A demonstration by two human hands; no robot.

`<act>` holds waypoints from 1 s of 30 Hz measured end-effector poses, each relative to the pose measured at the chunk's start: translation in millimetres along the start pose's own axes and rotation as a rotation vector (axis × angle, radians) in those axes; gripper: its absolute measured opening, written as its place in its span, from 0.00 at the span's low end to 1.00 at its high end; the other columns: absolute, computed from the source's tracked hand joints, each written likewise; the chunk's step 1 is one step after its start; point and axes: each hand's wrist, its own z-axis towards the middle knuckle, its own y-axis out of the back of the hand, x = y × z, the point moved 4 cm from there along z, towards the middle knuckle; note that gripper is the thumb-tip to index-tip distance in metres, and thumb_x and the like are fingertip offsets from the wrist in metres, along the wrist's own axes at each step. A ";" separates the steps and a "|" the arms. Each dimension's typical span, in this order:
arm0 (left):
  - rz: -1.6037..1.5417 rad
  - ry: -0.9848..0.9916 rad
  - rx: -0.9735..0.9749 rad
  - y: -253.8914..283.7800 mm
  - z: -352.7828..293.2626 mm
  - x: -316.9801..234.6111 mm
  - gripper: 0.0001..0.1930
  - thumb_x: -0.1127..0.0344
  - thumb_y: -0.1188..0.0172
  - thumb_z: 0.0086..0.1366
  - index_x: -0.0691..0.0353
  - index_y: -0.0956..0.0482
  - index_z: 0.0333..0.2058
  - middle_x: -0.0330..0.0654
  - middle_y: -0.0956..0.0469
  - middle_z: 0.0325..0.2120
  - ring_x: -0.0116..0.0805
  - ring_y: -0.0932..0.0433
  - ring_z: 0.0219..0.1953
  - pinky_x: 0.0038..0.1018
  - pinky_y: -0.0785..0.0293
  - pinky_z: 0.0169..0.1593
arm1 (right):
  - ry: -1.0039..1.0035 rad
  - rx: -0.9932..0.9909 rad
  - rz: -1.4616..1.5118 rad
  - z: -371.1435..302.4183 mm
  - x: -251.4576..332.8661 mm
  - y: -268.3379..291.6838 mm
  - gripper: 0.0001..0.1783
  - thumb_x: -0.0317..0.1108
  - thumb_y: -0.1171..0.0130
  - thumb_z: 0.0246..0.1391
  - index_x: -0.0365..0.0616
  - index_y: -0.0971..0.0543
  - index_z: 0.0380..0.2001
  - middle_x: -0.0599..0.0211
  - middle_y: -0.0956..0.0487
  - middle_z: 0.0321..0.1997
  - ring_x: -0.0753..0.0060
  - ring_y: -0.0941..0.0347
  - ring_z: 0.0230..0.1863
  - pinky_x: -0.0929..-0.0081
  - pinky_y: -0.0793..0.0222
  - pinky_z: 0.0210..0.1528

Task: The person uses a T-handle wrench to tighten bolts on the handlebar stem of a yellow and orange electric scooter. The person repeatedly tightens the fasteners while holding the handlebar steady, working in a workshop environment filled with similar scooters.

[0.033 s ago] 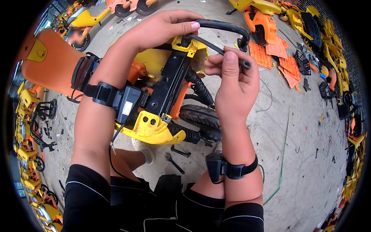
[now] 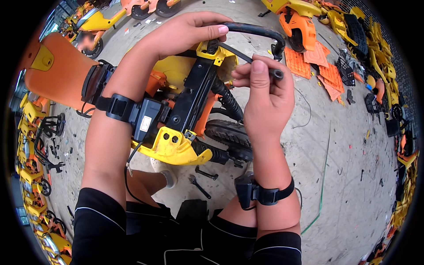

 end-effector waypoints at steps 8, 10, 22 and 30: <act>0.006 -0.020 0.018 1.3 1.2 2.3 0.24 0.52 0.40 0.73 0.61 0.24 0.60 0.37 0.18 0.42 0.25 0.22 0.47 0.24 0.26 0.53 | 0.248 0.147 -0.492 -20.6 5.4 -16.5 0.14 0.34 0.27 0.55 0.41 0.18 0.41 0.64 0.15 0.34 0.74 0.17 0.34 0.75 0.22 0.37; -0.010 -0.006 0.004 0.5 0.5 2.2 0.24 0.52 0.40 0.73 0.61 0.24 0.60 0.36 0.18 0.42 0.25 0.22 0.46 0.24 0.26 0.53 | 0.406 0.226 -0.655 -24.8 12.9 -23.9 0.15 0.33 0.26 0.53 0.41 0.18 0.41 0.62 0.15 0.35 0.69 0.17 0.33 0.75 0.22 0.36; 0.005 -0.034 0.033 0.5 2.5 2.3 0.25 0.50 0.41 0.73 0.61 0.23 0.60 0.35 0.19 0.40 0.24 0.23 0.46 0.24 0.27 0.52 | 0.245 0.191 -0.644 -20.8 11.1 -16.5 0.15 0.37 0.32 0.61 0.39 0.20 0.45 0.64 0.17 0.32 0.72 0.20 0.32 0.77 0.25 0.36; 0.078 -0.038 -0.006 1.6 1.7 2.0 0.25 0.50 0.39 0.72 0.59 0.22 0.60 0.35 0.19 0.41 0.25 0.22 0.46 0.24 0.27 0.52 | -0.231 -0.034 0.037 8.4 -11.0 7.7 0.16 0.38 0.46 0.72 0.32 0.26 0.47 0.60 0.19 0.33 0.73 0.20 0.33 0.77 0.21 0.36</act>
